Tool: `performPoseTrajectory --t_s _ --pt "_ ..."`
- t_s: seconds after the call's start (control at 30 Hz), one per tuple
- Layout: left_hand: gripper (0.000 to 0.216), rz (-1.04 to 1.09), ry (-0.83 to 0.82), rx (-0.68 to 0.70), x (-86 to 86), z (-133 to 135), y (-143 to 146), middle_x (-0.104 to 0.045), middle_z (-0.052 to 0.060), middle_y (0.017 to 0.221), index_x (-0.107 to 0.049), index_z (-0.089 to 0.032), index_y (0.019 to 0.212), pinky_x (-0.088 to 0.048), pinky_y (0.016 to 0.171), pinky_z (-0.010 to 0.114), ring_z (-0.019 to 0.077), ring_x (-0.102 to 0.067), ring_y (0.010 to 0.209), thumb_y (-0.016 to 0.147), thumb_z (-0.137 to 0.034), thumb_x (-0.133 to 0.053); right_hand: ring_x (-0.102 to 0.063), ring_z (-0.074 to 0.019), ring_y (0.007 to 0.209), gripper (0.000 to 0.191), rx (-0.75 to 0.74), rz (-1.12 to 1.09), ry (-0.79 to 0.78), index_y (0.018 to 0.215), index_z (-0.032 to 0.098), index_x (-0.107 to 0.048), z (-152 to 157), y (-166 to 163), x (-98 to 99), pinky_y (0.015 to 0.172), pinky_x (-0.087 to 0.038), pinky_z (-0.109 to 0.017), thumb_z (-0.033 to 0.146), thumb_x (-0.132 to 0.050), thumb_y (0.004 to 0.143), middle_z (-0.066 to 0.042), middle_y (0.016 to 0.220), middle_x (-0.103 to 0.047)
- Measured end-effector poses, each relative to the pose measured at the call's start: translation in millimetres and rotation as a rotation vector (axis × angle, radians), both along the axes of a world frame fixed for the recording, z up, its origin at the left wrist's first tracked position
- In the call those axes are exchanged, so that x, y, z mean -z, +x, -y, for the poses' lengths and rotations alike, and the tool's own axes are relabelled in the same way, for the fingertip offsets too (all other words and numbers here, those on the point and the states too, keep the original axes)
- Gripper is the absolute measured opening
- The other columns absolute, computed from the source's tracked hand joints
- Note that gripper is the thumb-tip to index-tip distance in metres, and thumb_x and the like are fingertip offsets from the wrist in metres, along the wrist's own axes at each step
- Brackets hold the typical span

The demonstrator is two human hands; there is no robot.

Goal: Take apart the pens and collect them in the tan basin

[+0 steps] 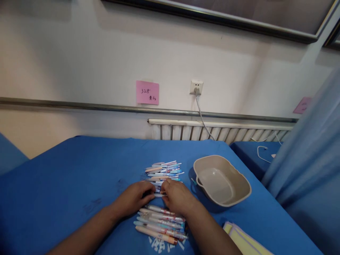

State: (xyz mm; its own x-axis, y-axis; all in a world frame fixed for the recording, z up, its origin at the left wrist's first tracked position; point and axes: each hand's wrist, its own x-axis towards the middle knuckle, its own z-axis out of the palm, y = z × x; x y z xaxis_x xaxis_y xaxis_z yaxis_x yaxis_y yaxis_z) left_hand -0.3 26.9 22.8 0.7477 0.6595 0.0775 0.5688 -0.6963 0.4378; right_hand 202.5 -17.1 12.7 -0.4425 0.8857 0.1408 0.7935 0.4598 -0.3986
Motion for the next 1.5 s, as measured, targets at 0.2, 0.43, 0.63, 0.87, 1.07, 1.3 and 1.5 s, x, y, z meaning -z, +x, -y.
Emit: performPoseTrajectory --t_s 0.2,0.43,0.63,0.87,1.07,1.3,1.5 --pt "0.012 0.073 0.046 -0.002 1.0 -2 -1 -0.06 0.004 0.09 -0.058 -0.02 0.09 -0.039 0.076 0.028 0.0199 -0.053 0.087 0.083 -0.03 -0.055 -0.055 -0.0126 0.073 0.014 0.036 -0.156 -0.089 0.091 0.02 -0.056 -4 1 8.3 0.063 -0.036 -0.02 0.021 -0.054 0.077 0.0 0.084 -0.063" --pt "0.029 0.093 0.073 -0.025 3.6 -5 -2 -0.061 0.004 0.084 -0.058 -0.019 0.086 -0.04 0.073 0.027 0.0177 -0.054 0.08 0.093 -0.034 -0.034 -0.054 -0.0127 0.067 0.026 0.013 -0.196 -0.136 0.08 0.019 -0.062 -8 7 12.0 0.059 -0.035 -0.021 0.035 -0.043 0.089 0.0 0.072 -0.063" --pt "0.029 0.16 -0.02 -0.084 -3.7 -2 -1 -0.063 0.005 0.095 -0.056 -0.021 0.106 -0.043 0.077 0.029 0.0192 -0.056 0.085 0.087 -0.04 -0.046 -0.056 -0.0131 0.071 0.026 -0.009 -0.182 -0.071 0.081 0.02 -0.064 -7 5 6.8 0.063 -0.036 -0.021 0.034 -0.043 0.089 0.0 0.076 -0.065" --pt "0.027 0.206 -0.079 -0.107 2.1 -2 -1 -0.067 0.004 0.089 -0.057 -0.021 0.105 -0.045 0.078 0.03 0.018 -0.06 0.082 0.092 -0.033 -0.036 -0.057 -0.0137 0.074 0.025 -0.013 -0.186 -0.072 0.085 0.021 -0.064 -5 4 4.6 0.066 -0.037 -0.021 0.034 -0.043 0.089 -0.001 0.08 -0.066" --pt "0.044 0.241 -0.004 -0.04 0.1 0 -1 -0.058 0.008 0.119 -0.045 -0.023 0.125 -0.043 0.088 0.031 0.0208 -0.055 0.102 0.084 -0.037 -0.054 -0.058 -0.0145 0.077 0.024 -0.017 -0.18 -0.057 0.085 0.021 -0.065 -5 4 5.2 0.068 -0.037 -0.021 0.032 -0.044 0.088 -0.002 0.082 -0.067" --pt "0.031 0.121 -0.068 -0.133 2.4 -1 0 -0.068 0.003 0.08 -0.052 -0.023 0.116 -0.048 0.076 0.031 0.0179 -0.062 0.076 0.094 -0.033 -0.032 -0.059 -0.0145 0.077 0.023 -0.021 -0.189 -0.057 0.086 0.021 -0.065 -4 3 4.0 0.068 -0.038 -0.021 0.033 -0.045 0.088 -0.002 0.082 -0.067" --pt "0.047 0.278 0.033 0.004 -2.5 3 0 -0.054 0.008 0.124 -0.04 -0.025 0.13 -0.041 0.094 0.035 0.0212 -0.051 0.109 0.085 -0.032 -0.052 -0.058 -0.0138 0.075 0.023 -0.006 -0.197 -0.047 0.085 0.02 -0.064 -6 4 7.1 0.067 -0.037 -0.021 0.032 -0.045 0.088 -0.002 0.08 -0.067"
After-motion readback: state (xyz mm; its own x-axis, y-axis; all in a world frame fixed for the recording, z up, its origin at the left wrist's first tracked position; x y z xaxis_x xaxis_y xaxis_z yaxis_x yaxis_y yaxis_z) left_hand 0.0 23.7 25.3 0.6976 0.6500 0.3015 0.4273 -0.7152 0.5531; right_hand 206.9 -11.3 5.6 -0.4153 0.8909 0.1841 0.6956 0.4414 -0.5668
